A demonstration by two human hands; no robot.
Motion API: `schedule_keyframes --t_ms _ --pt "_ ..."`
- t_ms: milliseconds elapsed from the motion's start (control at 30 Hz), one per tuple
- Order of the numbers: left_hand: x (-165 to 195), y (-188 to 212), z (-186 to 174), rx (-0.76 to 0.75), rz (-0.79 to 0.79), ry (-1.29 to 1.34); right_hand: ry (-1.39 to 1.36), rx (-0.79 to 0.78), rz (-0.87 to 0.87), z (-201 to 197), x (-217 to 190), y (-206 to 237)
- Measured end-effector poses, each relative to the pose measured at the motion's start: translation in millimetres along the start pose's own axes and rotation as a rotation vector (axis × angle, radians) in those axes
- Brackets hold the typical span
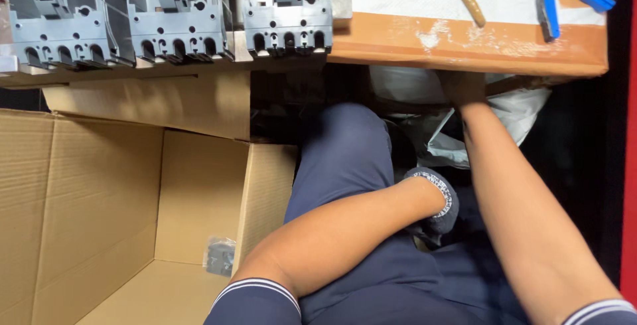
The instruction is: The person sits on the floor and processes gray molded plastic parts one by one. They use pliers to trim small protrusions, then use a metal file and a yellow utility knife to smooth and scrape surfaces. Finished parts are placed into a clear plastic bag and then into a cardboard box.
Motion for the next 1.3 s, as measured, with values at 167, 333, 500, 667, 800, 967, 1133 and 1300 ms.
schedule_keyframes --t_ms 167,333,500,667,800,967,1133,1300 --pt "0 3 -1 -0.025 0.016 0.013 -0.143 0.055 0.137 23 21 -2" --pt "5 5 3 -0.05 0.022 0.011 -0.285 0.125 0.05 11 23 8" --pt "9 6 9 -0.07 0.025 -0.002 -1.026 0.133 0.686 17 71 33" --pt "13 9 10 -0.088 0.027 -0.02 -0.395 0.104 0.227 -4 65 25" --pt "15 14 10 -0.097 0.042 -0.027 -0.1 0.172 -0.072 -25 44 35" --pt "25 28 -2 -0.114 0.257 0.141 -0.628 0.264 0.246 -63 51 84" --pt "9 72 -35 0.298 0.774 0.909 -1.061 0.148 0.702 -88 57 172" --pt "-42 90 -17 0.563 0.62 2.088 -1.483 0.166 0.874 -97 48 269"
Point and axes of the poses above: each hand's wrist, its own y-axis away from the middle knuckle, its own z-axis out of the palm, x = y × z, the point moved 7 cm from there along -y, towards the middle knuckle, and after that the axes turned 9 degrees about -y, right-handed, at the moved point
